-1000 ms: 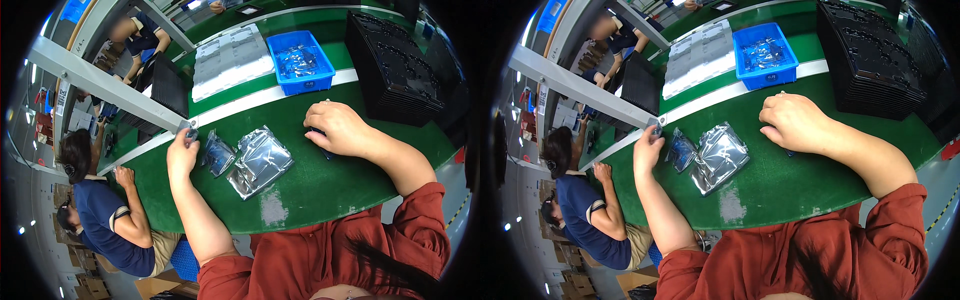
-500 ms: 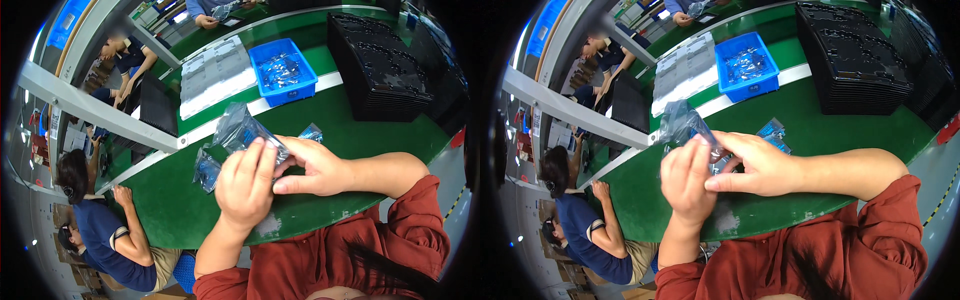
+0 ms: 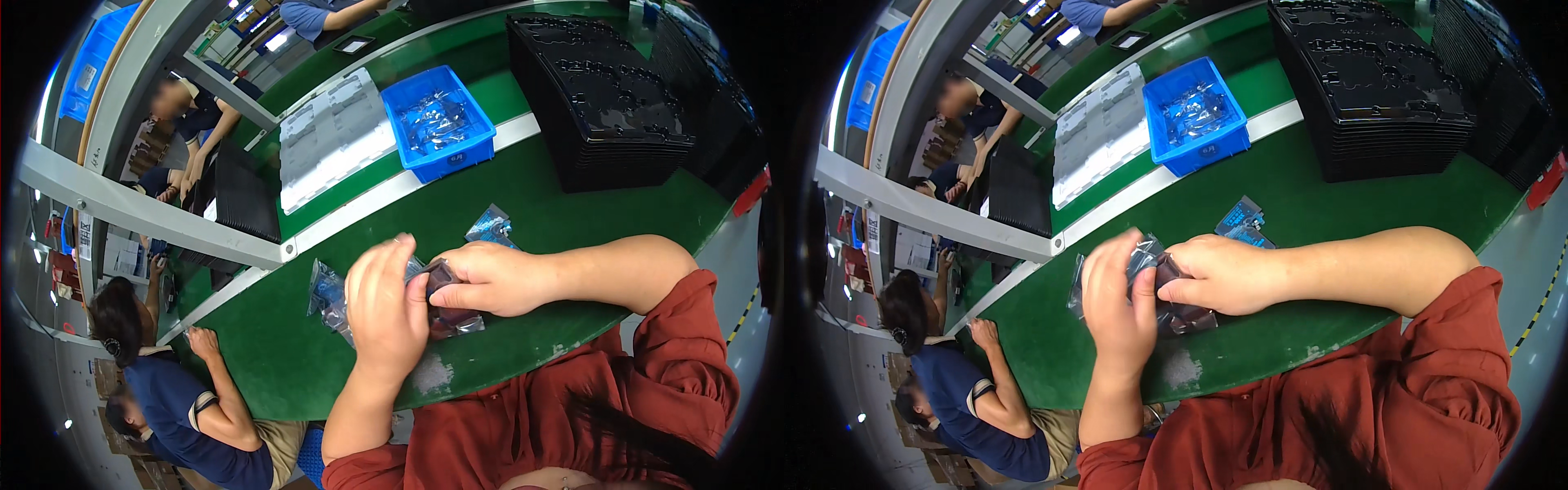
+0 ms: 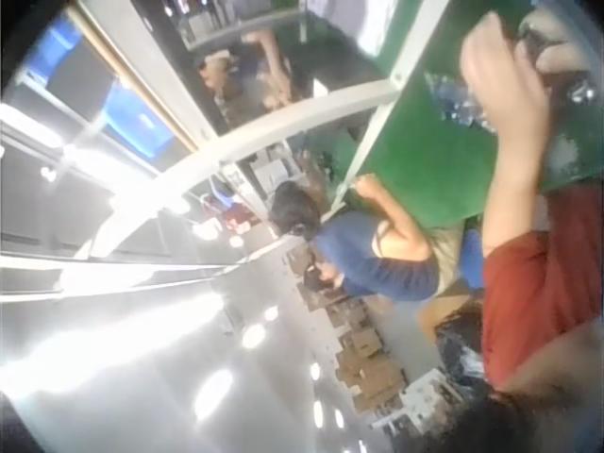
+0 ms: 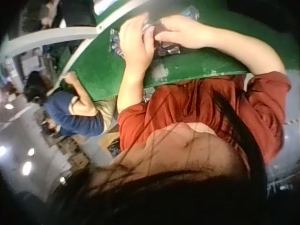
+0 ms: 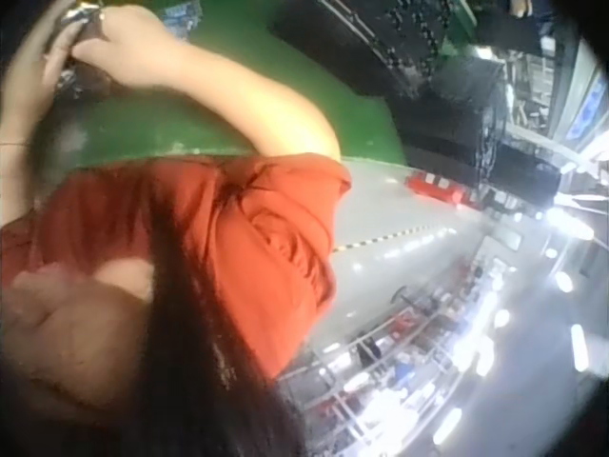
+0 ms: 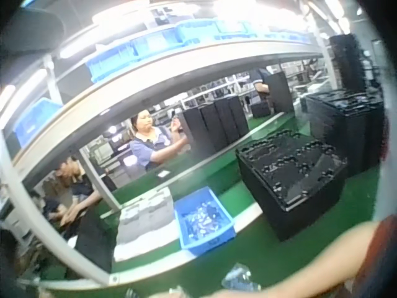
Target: The person unpacks small electronic components from plastic bags and places them into a black plastic tray. The person repeats this process, handling multiple items and organizing them into the tray on a green workbench.
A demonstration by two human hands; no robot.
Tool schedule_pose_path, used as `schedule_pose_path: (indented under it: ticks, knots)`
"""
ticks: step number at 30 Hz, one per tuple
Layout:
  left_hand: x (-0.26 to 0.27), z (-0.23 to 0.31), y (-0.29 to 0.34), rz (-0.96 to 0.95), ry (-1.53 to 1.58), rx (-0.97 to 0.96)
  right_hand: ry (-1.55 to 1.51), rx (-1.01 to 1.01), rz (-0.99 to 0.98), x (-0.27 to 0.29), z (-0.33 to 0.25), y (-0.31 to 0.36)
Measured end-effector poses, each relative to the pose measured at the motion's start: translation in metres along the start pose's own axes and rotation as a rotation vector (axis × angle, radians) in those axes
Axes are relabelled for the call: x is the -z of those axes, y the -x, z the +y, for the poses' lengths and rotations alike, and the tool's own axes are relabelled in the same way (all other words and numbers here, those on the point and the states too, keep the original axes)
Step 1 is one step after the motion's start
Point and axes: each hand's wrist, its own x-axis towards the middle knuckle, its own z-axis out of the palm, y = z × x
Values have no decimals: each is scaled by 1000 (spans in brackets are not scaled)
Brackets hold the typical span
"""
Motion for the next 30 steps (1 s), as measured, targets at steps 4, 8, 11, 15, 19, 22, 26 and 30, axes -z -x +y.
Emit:
schedule_pose_path:
  ticks: [4, 8, 11, 15, 19, 22, 26, 30]
  knots:
    - [7, -2, 7, -147, 256, 208, 37, -30, -172, 0, 3, -2]
    - [8, 0, 9, -151, 251, 250, 217, -228, -179, 9, -14, -4]
    - [9, 1, 8, -210, 304, 271, 263, -54, 21, 9, -14, 0]
    - [11, 0, 9, -367, 347, 260, 401, 112, -12, 11, -8, 1]
    - [16, -3, 11, -513, 512, 229, 402, 290, -177, 16, -10, 0]
    - [20, -5, 10, -533, 697, 351, 404, 446, -94, 14, -9, 2]
    - [18, -5, 14, -485, 844, 408, 599, 644, 33, 12, -13, 4]
    - [12, -15, 19, -415, 925, 690, 873, 979, 26, -1, -33, 18]
